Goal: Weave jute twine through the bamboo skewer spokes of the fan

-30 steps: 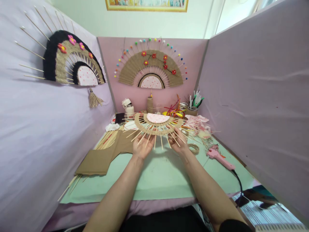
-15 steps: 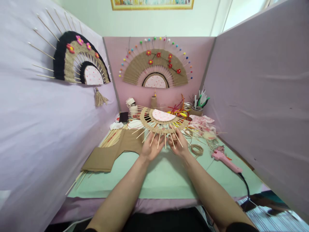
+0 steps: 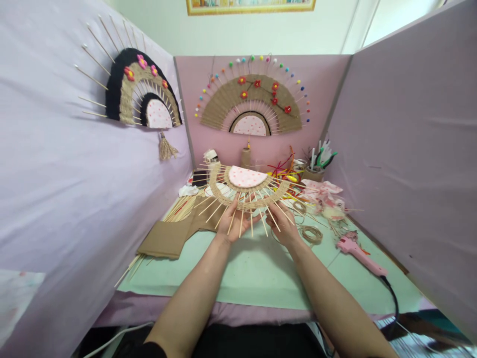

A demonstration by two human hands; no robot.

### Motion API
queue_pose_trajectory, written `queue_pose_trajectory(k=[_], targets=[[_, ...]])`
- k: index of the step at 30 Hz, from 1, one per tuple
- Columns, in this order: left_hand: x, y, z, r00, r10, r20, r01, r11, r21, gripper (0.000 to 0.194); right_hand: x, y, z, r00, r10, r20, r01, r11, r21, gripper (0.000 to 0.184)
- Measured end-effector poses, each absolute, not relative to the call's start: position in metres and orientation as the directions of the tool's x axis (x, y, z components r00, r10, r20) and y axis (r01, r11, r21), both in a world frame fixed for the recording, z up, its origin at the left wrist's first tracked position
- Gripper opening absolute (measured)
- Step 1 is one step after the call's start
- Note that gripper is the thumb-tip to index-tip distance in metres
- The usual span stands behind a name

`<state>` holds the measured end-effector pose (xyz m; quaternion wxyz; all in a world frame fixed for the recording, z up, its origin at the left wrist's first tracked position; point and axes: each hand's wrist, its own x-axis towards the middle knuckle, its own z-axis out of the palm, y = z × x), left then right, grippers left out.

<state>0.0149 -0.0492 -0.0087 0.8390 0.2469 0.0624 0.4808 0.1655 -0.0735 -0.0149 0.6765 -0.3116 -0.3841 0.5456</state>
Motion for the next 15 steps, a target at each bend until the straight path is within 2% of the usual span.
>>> queue_pose_trajectory(k=[3,6,10,15], targets=[[0.0083,-0.0478,-0.0061,0.494,0.856,0.152,-0.798,0.377,0.47,0.046,0.1713,-0.0742,-0.0154,0.105,0.963,0.247,-0.482,0.267,-0.834,0.034],[0.0039,-0.0467,-0.0049,0.489,0.859,0.154,-0.79,0.362,0.495,0.052,0.1726,-0.0739,-0.0153,0.121,0.959,0.256,-0.447,0.283,-0.849,0.035],[0.0032,-0.0483,-0.0044,0.499,0.85,0.17,-0.775,0.35,0.526,0.052,0.1712,-0.0743,-0.0134,0.128,0.96,0.248,-0.428,0.279,-0.86,0.032],[0.0048,-0.0503,-0.0049,0.503,0.842,0.195,-0.774,0.339,0.535,0.056,0.1715,-0.075,-0.0112,0.102,0.961,0.258,-0.489,0.275,-0.828,0.027]])
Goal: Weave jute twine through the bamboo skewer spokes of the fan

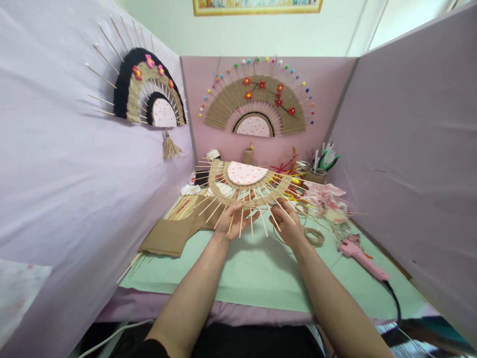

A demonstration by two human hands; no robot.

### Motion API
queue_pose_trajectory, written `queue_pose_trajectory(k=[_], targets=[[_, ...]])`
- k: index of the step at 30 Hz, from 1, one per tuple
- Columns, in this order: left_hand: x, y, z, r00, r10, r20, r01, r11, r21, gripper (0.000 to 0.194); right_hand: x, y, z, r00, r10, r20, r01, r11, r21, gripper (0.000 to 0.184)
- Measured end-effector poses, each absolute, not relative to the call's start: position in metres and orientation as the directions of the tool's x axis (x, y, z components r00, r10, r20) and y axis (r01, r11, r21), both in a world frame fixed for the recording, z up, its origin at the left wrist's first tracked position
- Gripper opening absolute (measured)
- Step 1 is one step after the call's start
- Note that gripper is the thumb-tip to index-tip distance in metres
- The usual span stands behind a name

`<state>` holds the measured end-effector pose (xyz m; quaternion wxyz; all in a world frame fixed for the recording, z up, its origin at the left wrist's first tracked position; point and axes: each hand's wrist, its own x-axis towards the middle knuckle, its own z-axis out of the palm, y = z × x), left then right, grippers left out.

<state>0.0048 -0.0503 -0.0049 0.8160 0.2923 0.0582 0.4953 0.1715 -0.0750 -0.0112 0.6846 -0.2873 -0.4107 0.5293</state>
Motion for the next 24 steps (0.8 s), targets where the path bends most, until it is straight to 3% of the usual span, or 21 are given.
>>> queue_pose_trajectory(k=[10,17,20,24], targets=[[0.007,-0.049,-0.004,0.45,0.876,0.174,-0.779,0.29,0.555,0.061,0.174,-0.073,-0.012,0.086,0.956,0.282,-0.532,0.283,-0.798,0.022],[0.008,-0.046,-0.004,0.386,0.91,0.153,-0.806,0.252,0.535,0.059,0.173,-0.074,-0.01,0.086,0.968,0.234,-0.448,0.248,-0.859,0.029],[0.007,-0.045,-0.003,0.364,0.916,0.167,-0.825,0.233,0.515,0.056,0.181,-0.076,-0.009,-0.011,0.986,0.167,-0.347,0.153,-0.925,0.033],[0.005,-0.044,-0.002,0.304,0.938,0.168,-0.849,0.186,0.495,0.057,0.199,-0.08,-0.009,-0.206,0.979,-0.014,-0.064,-0.028,-0.998,0.028]])
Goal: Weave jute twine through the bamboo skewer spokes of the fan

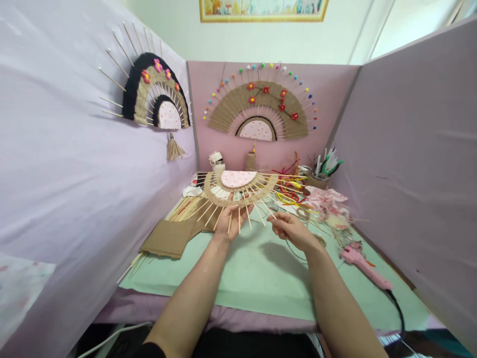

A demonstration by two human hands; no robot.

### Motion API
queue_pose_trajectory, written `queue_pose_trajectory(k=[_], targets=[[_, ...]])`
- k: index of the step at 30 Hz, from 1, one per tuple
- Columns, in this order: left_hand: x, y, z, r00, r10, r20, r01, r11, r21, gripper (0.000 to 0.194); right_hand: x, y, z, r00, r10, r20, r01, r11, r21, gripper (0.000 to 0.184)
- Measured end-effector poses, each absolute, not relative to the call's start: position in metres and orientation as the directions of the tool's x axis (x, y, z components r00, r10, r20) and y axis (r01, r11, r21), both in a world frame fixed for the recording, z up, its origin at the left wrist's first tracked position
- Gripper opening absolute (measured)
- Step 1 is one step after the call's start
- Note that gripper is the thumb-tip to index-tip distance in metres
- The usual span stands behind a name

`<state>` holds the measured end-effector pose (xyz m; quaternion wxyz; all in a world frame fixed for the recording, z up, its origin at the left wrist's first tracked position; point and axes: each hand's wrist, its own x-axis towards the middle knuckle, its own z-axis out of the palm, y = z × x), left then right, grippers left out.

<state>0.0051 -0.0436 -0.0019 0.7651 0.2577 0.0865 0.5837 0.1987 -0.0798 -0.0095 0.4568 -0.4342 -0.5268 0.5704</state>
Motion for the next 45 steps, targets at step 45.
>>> queue_pose_trajectory(k=[45], targets=[[0.008,-0.046,-0.001,0.355,0.927,0.119,-0.803,0.238,0.546,0.055,0.206,-0.073,-0.008,-0.067,0.998,-0.02,-0.552,-0.054,-0.832,0.022]])
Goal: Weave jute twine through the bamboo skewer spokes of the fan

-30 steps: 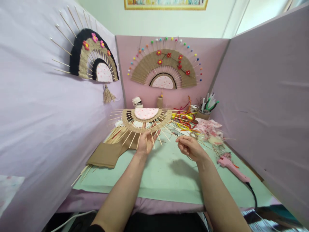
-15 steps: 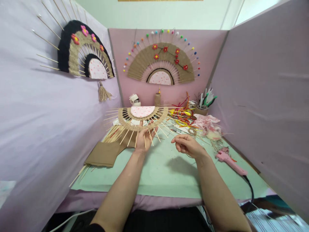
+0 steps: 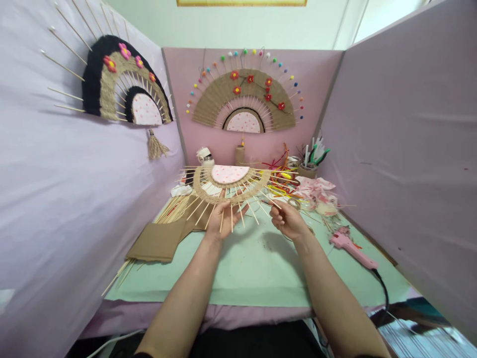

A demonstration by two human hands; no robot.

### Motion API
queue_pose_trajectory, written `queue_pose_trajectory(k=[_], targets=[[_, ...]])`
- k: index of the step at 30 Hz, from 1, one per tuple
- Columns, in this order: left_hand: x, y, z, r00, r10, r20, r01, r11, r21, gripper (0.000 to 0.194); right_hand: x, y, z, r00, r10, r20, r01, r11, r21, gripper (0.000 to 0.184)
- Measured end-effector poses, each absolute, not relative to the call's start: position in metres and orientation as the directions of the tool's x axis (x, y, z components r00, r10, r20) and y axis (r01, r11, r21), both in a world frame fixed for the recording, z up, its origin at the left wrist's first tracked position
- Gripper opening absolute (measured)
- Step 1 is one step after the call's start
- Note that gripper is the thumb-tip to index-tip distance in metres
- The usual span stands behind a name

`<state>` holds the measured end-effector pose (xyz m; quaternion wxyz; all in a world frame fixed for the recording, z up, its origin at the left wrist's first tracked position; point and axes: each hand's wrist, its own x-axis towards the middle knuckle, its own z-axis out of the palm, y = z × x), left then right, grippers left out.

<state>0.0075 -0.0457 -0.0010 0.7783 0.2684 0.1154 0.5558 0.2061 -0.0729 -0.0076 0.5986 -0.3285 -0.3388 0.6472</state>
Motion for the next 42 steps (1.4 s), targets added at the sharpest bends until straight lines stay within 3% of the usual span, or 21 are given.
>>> queue_pose_trajectory(k=[7,12,20,34,38,42], targets=[[0.007,-0.048,-0.003,0.498,0.859,0.121,-0.723,0.335,0.604,0.059,0.209,-0.071,-0.009,0.039,0.997,0.073,-0.628,0.081,-0.774,0.023],[0.005,-0.05,-0.002,0.543,0.831,0.119,-0.704,0.373,0.604,0.055,0.211,-0.071,-0.012,-0.05,0.989,0.138,-0.597,0.081,-0.798,0.035],[-0.001,-0.052,0.004,0.547,0.825,0.144,-0.756,0.413,0.508,0.043,0.215,-0.075,-0.005,-0.067,0.987,0.147,-0.631,0.072,-0.773,0.019],[-0.003,-0.041,-0.004,0.653,0.756,0.052,-0.686,0.561,0.463,0.041,0.203,-0.069,-0.015,0.065,0.998,-0.027,-0.538,0.012,-0.843,0.027],[0.0,-0.039,-0.005,0.604,0.795,0.051,-0.727,0.524,0.443,0.047,0.196,-0.067,-0.019,0.106,0.992,-0.07,-0.6,0.008,-0.8,0.023],[0.01,-0.042,-0.005,0.477,0.876,0.07,-0.81,0.407,0.422,0.045,0.186,-0.064,-0.025,0.158,0.985,-0.069,-0.687,0.059,-0.724,0.032]])
